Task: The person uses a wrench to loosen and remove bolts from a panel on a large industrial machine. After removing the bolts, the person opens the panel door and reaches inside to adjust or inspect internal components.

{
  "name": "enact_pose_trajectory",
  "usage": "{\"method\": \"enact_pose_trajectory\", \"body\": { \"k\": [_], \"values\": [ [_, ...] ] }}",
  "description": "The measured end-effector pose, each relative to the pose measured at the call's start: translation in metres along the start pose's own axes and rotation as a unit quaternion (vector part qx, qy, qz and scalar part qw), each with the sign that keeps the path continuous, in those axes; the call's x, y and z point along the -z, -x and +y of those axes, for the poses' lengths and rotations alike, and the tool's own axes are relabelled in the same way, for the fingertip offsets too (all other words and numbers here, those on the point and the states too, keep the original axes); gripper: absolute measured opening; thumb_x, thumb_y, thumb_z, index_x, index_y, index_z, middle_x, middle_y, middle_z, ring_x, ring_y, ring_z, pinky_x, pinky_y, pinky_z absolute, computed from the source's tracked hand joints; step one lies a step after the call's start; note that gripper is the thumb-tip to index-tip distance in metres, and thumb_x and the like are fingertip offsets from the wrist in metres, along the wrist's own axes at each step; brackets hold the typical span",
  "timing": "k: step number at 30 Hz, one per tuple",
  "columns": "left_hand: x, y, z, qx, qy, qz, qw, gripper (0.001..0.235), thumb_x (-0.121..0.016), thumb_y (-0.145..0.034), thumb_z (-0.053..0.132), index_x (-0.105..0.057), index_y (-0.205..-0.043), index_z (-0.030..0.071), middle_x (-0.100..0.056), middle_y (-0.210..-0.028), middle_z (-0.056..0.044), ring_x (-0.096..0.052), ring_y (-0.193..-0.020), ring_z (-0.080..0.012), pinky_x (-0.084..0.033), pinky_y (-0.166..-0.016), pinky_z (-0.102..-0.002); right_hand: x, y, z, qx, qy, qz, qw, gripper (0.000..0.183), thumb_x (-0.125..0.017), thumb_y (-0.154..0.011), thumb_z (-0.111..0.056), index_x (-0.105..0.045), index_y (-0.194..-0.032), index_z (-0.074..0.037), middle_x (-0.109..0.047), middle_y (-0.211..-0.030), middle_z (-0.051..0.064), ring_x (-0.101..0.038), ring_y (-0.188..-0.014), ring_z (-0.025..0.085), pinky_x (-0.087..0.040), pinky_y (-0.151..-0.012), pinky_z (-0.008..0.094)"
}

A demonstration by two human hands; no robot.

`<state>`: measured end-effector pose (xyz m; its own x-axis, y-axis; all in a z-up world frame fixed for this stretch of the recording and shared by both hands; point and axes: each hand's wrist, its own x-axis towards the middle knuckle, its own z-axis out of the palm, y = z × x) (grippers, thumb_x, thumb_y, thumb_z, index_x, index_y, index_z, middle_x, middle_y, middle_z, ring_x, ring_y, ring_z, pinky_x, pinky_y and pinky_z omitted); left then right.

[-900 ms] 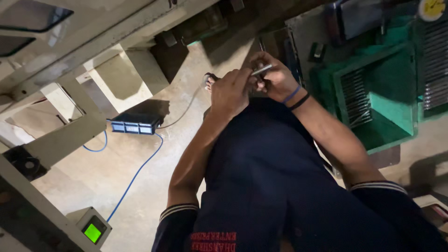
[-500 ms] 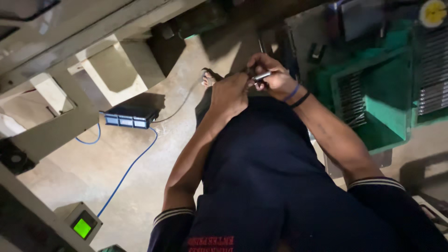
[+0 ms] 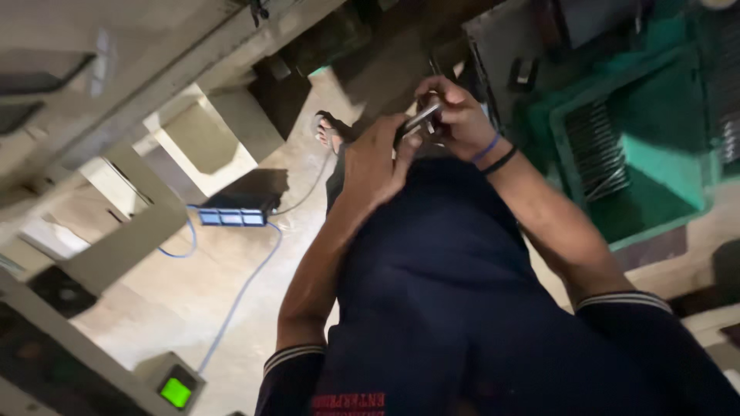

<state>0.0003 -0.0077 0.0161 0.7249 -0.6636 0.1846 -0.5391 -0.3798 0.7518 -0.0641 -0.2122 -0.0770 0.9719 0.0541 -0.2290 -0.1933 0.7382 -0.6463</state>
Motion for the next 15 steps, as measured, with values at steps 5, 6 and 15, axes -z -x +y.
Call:
{"method": "enact_pose_trajectory", "body": {
  "k": [5, 6, 15],
  "values": [
    [0.011, -0.013, -0.013, -0.005, -0.065, -0.051, 0.997, 0.017, -0.065, -0.099, 0.019, -0.067, -0.111, 0.007, -0.07, -0.094, -0.013, -0.07, -0.083, -0.0358, -0.053, -0.07, -0.048, -0.028, -0.015, 0.011, -0.011, -0.019, 0.071, 0.997, 0.015, -0.051, -0.109, -0.015, -0.061, -0.118, -0.008, -0.058, -0.087, -0.001, -0.055, -0.073, 0.011, -0.044, -0.063, 0.025],
    [0.013, -0.01, -0.017, -0.002, -0.071, -0.062, 0.996, 0.015, -0.065, -0.098, 0.017, -0.067, -0.108, 0.007, -0.071, -0.093, -0.013, -0.071, -0.082, -0.036, -0.053, -0.069, -0.049, -0.034, -0.014, 0.016, -0.017, 0.011, 0.058, 0.998, 0.012, -0.052, -0.108, -0.012, -0.061, -0.116, -0.011, -0.059, -0.085, -0.001, -0.054, -0.069, 0.01, -0.039, -0.057, 0.024],
    [0.017, -0.006, -0.053, 0.068, 0.036, -0.139, 0.987, 0.009, -0.062, -0.094, 0.012, -0.066, -0.094, 0.004, -0.07, -0.089, -0.022, -0.068, -0.086, -0.0444, -0.051, -0.073, -0.052, -0.057, -0.016, 0.019, -0.025, 0.161, 0.074, 0.984, 0.012, -0.052, -0.108, -0.018, -0.061, -0.114, -0.013, -0.067, -0.089, -0.006, -0.056, -0.071, 0.004, -0.037, -0.058, 0.02]
  ]
}}
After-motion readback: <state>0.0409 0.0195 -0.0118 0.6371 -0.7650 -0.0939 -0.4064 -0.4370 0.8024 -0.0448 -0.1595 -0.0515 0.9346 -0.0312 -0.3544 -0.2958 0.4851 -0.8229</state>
